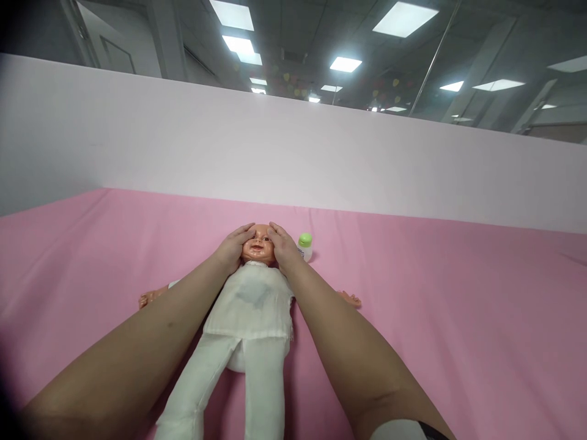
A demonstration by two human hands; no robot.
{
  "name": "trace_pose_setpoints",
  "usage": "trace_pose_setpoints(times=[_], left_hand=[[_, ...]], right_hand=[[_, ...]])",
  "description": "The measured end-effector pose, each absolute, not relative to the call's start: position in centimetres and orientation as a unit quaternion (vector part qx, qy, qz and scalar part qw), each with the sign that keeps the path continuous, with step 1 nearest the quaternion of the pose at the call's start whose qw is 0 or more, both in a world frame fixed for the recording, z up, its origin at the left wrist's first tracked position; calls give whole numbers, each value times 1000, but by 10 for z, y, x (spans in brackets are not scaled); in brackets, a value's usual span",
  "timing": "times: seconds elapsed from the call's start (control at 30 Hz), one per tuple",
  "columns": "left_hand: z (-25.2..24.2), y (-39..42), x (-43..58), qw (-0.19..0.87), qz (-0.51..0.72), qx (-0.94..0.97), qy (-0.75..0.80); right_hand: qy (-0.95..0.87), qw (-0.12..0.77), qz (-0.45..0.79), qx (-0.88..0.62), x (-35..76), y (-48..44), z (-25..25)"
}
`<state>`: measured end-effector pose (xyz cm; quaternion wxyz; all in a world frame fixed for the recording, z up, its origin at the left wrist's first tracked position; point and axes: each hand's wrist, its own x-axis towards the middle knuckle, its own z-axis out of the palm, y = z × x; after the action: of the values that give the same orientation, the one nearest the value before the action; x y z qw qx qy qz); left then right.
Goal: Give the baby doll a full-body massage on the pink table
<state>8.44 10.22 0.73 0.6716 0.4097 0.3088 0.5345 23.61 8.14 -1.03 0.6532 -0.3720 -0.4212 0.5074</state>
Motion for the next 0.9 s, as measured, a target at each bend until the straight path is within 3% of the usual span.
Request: trace_pose_setpoints(times=[0.23, 0.5, 0.9], left_hand=[[14, 97, 73, 730, 526, 342, 270], [12, 96, 73, 716, 516, 385, 268], [7, 102, 85, 627, 524, 484, 313]], right_hand=[[-392, 667, 551, -311, 246, 82, -11], [-419, 630, 578, -306, 246, 73, -6], [-484, 619, 459, -414, 238, 81, -9]])
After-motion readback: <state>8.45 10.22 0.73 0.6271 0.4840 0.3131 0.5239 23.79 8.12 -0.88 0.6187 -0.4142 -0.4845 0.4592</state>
